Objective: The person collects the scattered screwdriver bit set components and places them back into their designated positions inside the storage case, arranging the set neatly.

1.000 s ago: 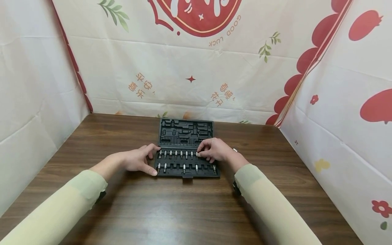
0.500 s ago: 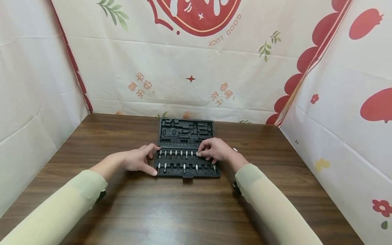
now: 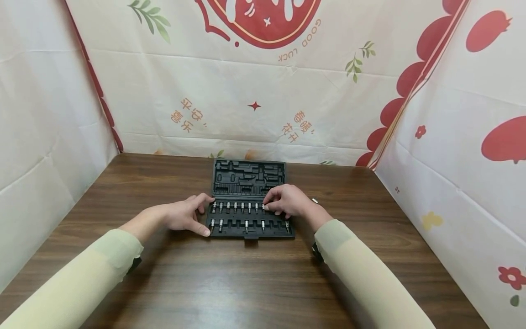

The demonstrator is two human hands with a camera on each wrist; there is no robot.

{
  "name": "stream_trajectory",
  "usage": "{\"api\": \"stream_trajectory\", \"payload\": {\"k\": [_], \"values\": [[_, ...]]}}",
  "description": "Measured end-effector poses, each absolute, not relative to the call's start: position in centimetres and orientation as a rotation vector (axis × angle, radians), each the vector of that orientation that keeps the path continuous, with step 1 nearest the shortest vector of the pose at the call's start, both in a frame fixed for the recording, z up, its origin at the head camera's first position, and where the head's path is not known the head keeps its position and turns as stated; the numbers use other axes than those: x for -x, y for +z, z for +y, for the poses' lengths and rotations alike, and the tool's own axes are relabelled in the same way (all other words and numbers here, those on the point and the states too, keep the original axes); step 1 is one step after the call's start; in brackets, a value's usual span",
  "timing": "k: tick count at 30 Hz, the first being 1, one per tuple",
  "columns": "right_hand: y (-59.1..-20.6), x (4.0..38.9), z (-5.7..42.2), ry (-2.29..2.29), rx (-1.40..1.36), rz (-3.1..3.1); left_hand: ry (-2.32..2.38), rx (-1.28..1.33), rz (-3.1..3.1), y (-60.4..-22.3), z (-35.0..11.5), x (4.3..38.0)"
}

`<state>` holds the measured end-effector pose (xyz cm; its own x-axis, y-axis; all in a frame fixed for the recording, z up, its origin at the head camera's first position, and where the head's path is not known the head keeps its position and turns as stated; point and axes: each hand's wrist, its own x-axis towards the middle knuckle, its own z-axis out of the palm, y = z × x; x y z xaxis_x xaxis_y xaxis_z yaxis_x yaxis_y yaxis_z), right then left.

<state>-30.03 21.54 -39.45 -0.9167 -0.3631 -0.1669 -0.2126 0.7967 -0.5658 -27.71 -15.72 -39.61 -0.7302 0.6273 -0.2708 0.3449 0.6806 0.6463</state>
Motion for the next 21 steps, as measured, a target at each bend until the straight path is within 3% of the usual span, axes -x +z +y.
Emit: {"api": "stream_trajectory", "payload": {"k": [21], "values": [[-38.99, 30.28, 20.74, -0.642, 0.428, 2.793, 0.794, -0.753, 2.425, -39.65, -15.79, 27.83]]}}
